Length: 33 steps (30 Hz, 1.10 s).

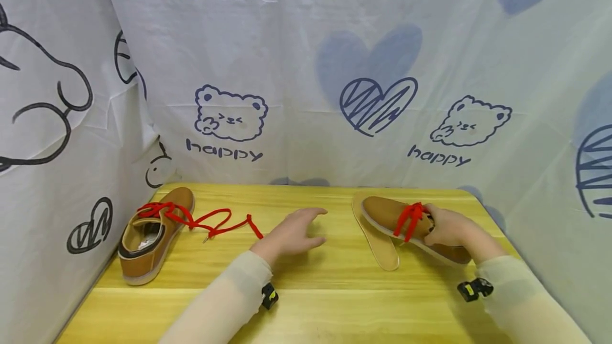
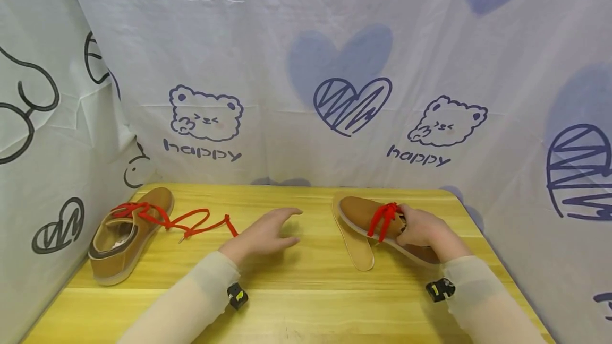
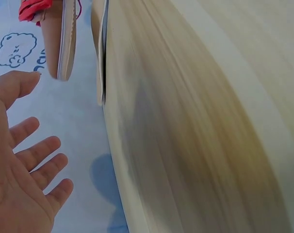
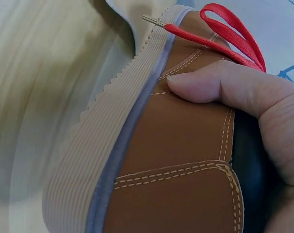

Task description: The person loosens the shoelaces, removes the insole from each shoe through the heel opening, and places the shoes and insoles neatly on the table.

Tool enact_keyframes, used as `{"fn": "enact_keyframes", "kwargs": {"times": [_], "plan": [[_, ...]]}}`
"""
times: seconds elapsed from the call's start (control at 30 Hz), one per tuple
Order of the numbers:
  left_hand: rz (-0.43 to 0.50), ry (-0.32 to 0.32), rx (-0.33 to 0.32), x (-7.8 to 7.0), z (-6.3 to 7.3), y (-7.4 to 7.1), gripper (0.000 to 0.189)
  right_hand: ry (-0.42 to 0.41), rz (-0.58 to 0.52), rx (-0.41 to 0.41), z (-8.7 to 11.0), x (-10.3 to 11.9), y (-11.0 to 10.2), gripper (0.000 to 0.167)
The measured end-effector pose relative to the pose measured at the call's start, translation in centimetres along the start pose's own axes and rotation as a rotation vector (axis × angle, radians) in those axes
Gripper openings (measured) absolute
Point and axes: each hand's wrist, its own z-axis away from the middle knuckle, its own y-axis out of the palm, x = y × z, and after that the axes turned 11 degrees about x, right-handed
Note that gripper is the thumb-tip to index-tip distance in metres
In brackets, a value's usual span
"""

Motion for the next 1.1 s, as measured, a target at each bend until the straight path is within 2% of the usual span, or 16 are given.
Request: {"fn": "enact_keyframes", "kwargs": {"times": [0.23, 0.57, 0.8, 1.1], "plan": [[0.020, -0.008, 0.010, -1.2, -0.8, 0.3, 0.068, -0.027, 0.014, -0.003, 0.2, 1.4, 0.2, 0.083], [0.032, 0.006, -0.017, -1.4, -2.6, 0.9, 0.074, -0.082, 0.050, -0.007, -0.2, 2.8, 0.6, 0.084], [0.064, 0.002, -0.034, -2.2, -3.6, 1.3, 0.078, -0.098, 0.039, 0.012, -0.3, 3.7, 1.1, 0.079], [0.041, 0.001, -0.034, -2.9, -4.6, 1.7, 0.084, -0.130, 0.077, -0.008, -0.2, 5.0, 1.3, 0.080]]}}
